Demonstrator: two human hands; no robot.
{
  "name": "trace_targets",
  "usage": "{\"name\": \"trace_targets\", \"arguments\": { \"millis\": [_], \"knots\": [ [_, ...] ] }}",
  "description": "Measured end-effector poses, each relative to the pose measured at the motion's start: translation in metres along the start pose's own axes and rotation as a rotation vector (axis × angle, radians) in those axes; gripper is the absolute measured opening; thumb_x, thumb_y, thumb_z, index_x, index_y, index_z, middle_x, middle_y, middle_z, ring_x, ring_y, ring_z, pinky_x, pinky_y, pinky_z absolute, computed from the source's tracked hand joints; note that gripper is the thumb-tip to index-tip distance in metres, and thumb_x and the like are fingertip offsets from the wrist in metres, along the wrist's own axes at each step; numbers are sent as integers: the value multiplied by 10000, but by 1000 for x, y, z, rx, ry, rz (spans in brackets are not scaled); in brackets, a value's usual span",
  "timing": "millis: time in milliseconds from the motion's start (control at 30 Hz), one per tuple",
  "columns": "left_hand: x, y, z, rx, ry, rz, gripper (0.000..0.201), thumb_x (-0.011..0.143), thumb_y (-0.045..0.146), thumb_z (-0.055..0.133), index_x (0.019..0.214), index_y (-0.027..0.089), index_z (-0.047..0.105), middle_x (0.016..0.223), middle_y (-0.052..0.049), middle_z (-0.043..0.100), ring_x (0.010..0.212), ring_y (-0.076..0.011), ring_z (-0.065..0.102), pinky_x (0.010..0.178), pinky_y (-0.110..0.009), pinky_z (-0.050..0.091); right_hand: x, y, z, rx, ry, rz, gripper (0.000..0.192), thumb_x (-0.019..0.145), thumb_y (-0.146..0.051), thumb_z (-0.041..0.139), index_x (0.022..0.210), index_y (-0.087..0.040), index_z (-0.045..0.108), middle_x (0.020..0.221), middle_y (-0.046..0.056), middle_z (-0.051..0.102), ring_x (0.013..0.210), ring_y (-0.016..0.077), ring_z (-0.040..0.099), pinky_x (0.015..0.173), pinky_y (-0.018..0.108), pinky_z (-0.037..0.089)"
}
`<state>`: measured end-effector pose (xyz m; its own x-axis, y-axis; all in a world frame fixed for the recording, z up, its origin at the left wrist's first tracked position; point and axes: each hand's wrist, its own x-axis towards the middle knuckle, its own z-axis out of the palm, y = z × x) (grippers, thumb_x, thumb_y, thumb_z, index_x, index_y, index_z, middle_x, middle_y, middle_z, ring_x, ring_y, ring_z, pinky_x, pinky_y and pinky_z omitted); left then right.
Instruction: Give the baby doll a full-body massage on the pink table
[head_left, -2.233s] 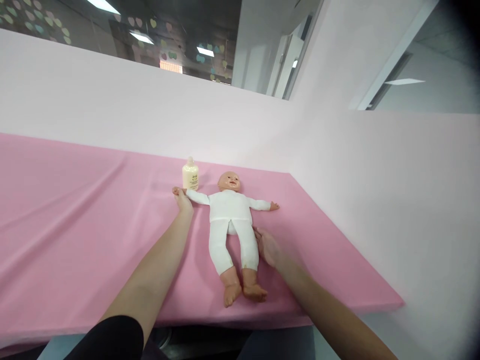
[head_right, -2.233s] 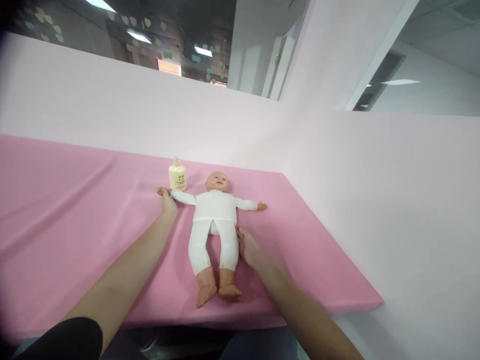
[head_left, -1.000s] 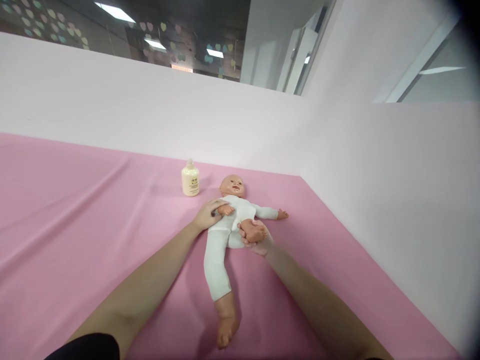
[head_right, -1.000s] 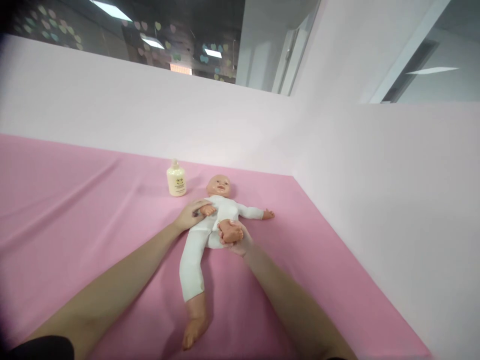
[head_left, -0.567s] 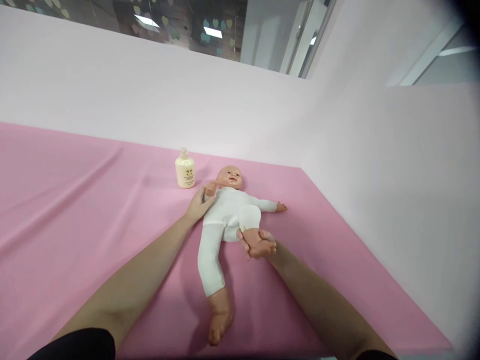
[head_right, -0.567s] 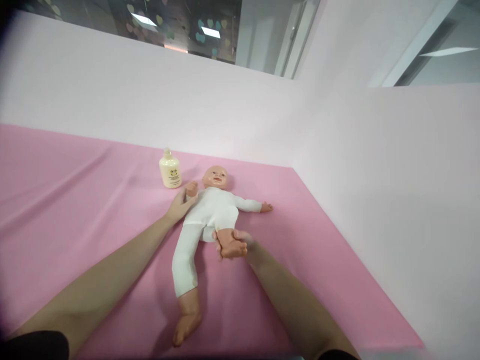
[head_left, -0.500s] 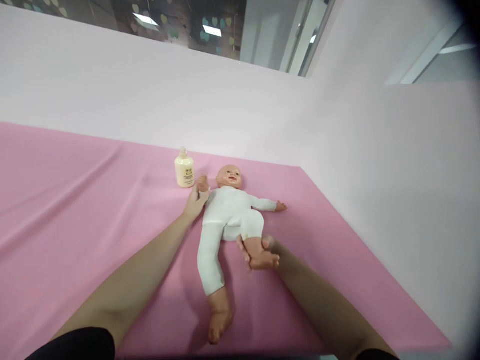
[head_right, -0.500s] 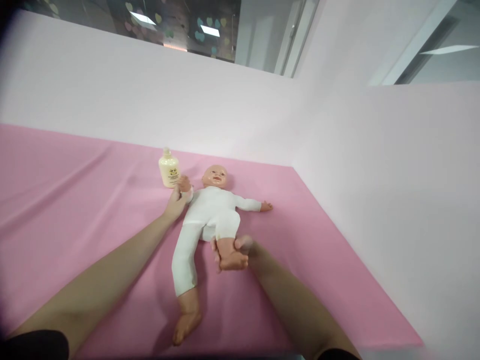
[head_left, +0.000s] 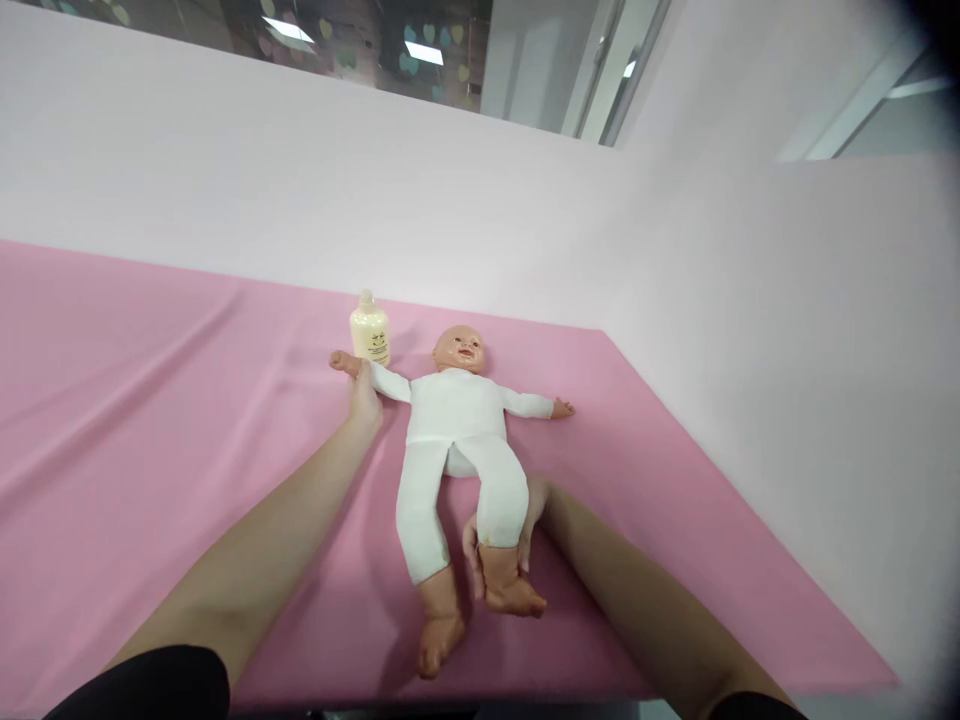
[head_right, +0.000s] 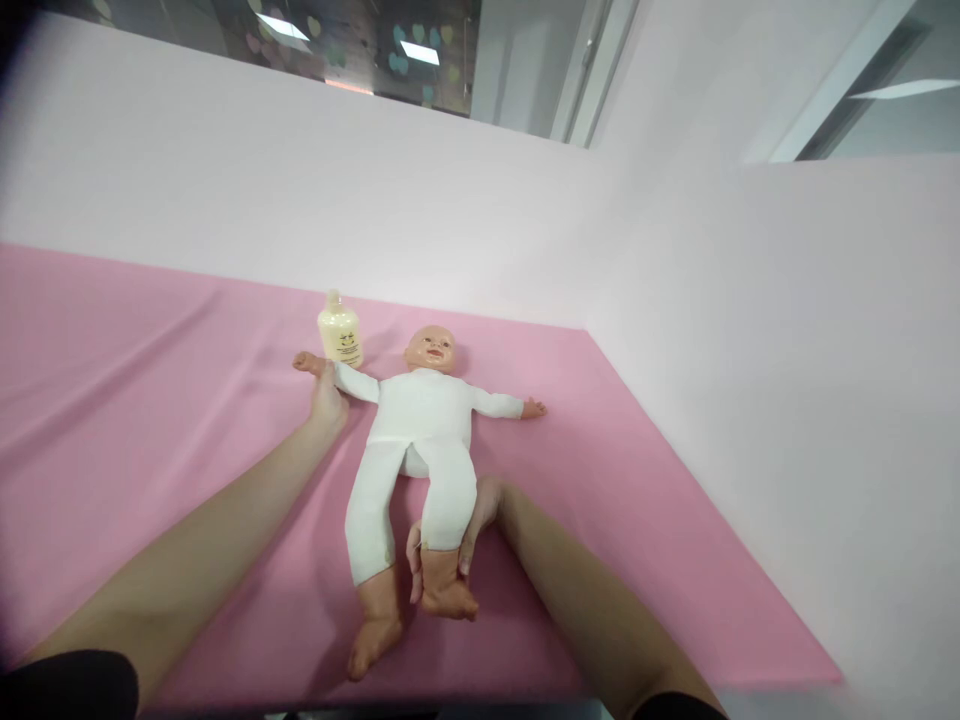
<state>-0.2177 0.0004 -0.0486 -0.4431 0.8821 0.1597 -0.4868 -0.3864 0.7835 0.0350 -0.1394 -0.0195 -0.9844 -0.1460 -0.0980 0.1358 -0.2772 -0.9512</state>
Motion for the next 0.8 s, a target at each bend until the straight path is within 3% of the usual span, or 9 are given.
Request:
{"name": "trace_targets", "arguments": {
  "millis": [100,200,333,433,500,667,800],
  "knots": [
    [-5,6,5,-72,-12,-9,463,831,458,589,1226,249,471,1354,-52,499,1304,-210,432,1043,-313,397,-2,9,-5,46,-283,13,569,591,-305,853,1021,-122,529,1070,147,654,1112,236,612,957,357,498],
    [-9,12,9,-58,-59,5,425,820,474,590,1193,293,498,1322,-14,527,1298,-196,439,1032,-306,409,-13,20,-11,239,-247,-127,607,564,-277,870,1020,-144,493,966,113,679,975,223,674,867,357,544],
    [-16,18,16,-54,-208,-58,461,737,406,662,1165,272,552,1217,-30,598,1204,-213,522,1003,-338,432,-25,27,-16,456,-121,-328,637,517,-493,832,923,-180,454,753,14,663,699,190,671,711,448,587],
    [-25,22,21,14,-366,-128,472,638,315,718,1091,219,626,1112,-61,653,1098,-246,583,979,-396,441,-24,20,-14,495,52,-583,616,546,-620,741,878,-198,438,643,-44,585,570,125,573,625,385,586],
    [-32,24,23,148,-500,-88,429,605,282,743,1019,198,670,1076,-69,671,1083,-268,586,992,-432,425,-22,13,-10,529,213,-716,545,636,-635,650,892,-197,453,635,-50,539,551,104,504,587,327,569],
    [-47,32,25,552,-820,120,401,649,307,748,1030,196,693,1117,-77,668,1116,-292,565,1038,-469,366,-20,0,-3,649,566,-717,394,728,-549,538,893,-196,477,614,-55,435,561,97,419,601,255,522],
    [-49,38,27,710,-949,338,371,725,334,673,1072,205,682,1124,-83,664,1094,-278,571,1008,-444,390,-17,-4,-1,684,665,-698,388,698,-507,541,900,-181,484,616,-50,428,572,102,417,601,255,504]
  ]
}}
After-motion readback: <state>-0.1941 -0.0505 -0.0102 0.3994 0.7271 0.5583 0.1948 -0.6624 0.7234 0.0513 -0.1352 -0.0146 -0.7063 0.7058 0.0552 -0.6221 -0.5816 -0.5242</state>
